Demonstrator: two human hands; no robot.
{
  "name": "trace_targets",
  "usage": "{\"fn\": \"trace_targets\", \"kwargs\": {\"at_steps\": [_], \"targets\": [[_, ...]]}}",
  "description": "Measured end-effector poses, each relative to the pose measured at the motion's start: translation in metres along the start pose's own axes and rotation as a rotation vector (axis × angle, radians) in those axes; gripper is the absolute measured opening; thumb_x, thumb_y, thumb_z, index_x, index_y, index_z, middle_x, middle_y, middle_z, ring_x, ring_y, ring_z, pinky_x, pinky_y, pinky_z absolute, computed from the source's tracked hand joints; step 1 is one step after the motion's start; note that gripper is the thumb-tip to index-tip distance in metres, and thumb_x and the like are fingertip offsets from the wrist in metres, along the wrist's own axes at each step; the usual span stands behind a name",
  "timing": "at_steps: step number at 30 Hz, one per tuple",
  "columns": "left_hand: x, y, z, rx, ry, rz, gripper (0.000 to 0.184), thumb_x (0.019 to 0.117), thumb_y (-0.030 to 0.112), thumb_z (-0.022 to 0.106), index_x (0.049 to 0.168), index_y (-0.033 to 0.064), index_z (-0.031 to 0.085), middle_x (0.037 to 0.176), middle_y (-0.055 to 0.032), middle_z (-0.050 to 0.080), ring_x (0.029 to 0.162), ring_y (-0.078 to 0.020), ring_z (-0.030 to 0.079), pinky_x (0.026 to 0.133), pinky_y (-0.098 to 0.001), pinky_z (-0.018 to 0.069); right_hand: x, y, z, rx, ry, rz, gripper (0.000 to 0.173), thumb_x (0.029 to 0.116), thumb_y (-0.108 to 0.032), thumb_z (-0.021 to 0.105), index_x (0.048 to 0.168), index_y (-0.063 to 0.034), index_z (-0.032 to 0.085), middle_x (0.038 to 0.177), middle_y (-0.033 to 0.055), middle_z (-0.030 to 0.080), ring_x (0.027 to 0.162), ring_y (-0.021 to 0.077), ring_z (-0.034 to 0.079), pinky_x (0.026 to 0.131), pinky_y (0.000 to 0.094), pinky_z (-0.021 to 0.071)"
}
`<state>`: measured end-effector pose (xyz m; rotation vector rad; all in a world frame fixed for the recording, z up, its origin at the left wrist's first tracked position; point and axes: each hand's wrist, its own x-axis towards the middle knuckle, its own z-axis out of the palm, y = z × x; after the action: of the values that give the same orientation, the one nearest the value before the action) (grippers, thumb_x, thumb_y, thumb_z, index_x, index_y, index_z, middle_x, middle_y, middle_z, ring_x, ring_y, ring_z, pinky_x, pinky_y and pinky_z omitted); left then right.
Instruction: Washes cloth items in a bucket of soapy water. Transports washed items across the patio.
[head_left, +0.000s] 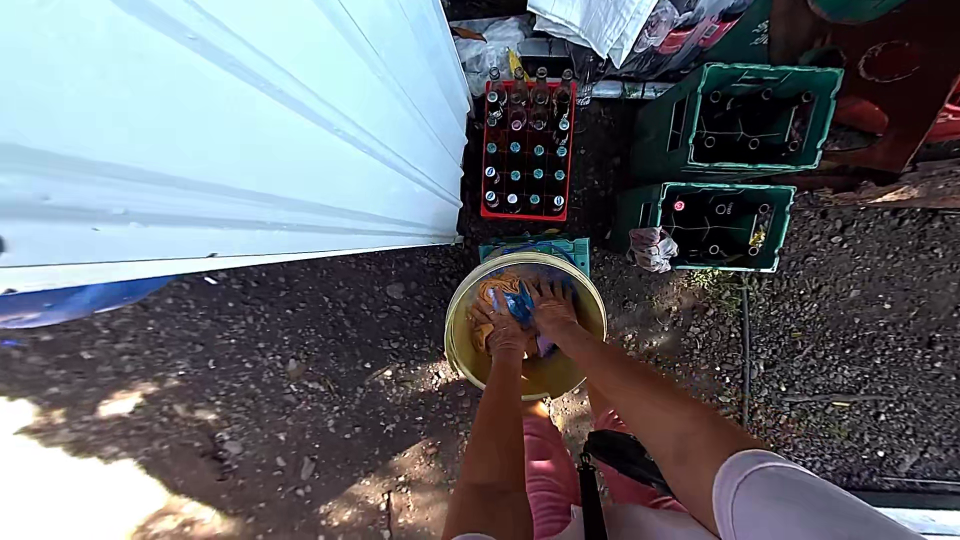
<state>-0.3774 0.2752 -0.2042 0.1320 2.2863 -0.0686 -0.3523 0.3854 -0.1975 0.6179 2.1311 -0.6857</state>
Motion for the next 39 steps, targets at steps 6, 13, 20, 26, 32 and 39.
{"fn": "trace_targets", "kwargs": {"at_steps": [6,13,20,26,32,39], "targets": [[0.013,0.004,-0.020,0.111,-0.363,0.017,0.078,0.1017,0.035,0.059,0.158,-0.0079,0.026,0.158,-0.0310,0.037,0.135,-0.0427,0.053,0.111,-0.0560,0.0436,0.009,-0.006,0.004,0.023,-0.107,0.057,0.047,0.1063,-0.017,0.042,0.151,-0.0020,0.048,0.155,0.0214,0.048,0.144,0.0415,0.042,0.116,0.0664,0.0285],[0.012,-0.002,-0.020,0.164,-0.513,-0.002,0.056,0.1051,0.019,0.054,0.150,-0.0118,0.039,0.157,-0.0296,0.040,0.149,-0.0406,0.037,0.121,-0.0513,0.0307,0.005,-0.017,-0.009,0.064,-0.347,0.114,0.042,0.1096,-0.013,0.037,0.145,0.0056,0.051,0.149,0.0266,0.051,0.139,0.0439,0.049,0.110,0.0635,0.0399],[0.029,-0.014,0.002,0.137,-0.412,-0.031,0.058,0.1059,0.019,0.053,0.156,-0.0045,0.036,0.164,-0.0265,0.031,0.154,-0.0405,0.028,0.124,-0.0566,0.0233,0.015,-0.008,-0.004,0.048,-0.325,0.075,0.046,0.1091,-0.014,0.041,0.149,0.0069,0.046,0.155,0.0297,0.043,0.147,0.0468,0.038,0.117,0.0660,0.0293],[0.020,-0.030,-0.016,-0.091,-0.255,0.213,0.082,0.0911,0.049,0.072,0.150,-0.0022,0.047,0.151,-0.0260,0.050,0.144,-0.0399,0.044,0.119,-0.0595,0.0329,-0.014,-0.004,-0.035,0.514,0.187,0.038,0.042,0.1085,-0.023,0.051,0.145,-0.0030,0.055,0.137,0.0236,0.062,0.130,0.0384,0.059,0.111,0.0559,0.0434],[-0.008,-0.043,-0.019,-0.415,0.305,0.306,0.134,0.0603,0.051,0.091,0.158,-0.0089,0.022,0.163,-0.0345,0.024,0.153,-0.0467,0.023,0.127,-0.0571,0.0168,-0.134,-0.031,-0.089,1.291,0.178,-0.179,0.034,0.1085,-0.016,0.049,0.134,0.0051,0.058,0.120,0.0165,0.068,0.110,0.0141,0.066,0.101,0.0308,0.0520],[-0.051,-0.048,-0.061,-1.137,0.210,0.308,0.065,0.0878,0.000,0.067,0.146,-0.0097,0.040,0.137,-0.0262,0.059,0.125,-0.0259,0.061,0.108,-0.0376,0.0506,-0.165,-0.023,-0.090,1.485,0.300,-0.027,0.037,0.1090,-0.015,0.048,0.140,0.0042,0.052,0.133,0.0165,0.062,0.122,0.0120,0.060,0.107,0.0273,0.0465]]}}
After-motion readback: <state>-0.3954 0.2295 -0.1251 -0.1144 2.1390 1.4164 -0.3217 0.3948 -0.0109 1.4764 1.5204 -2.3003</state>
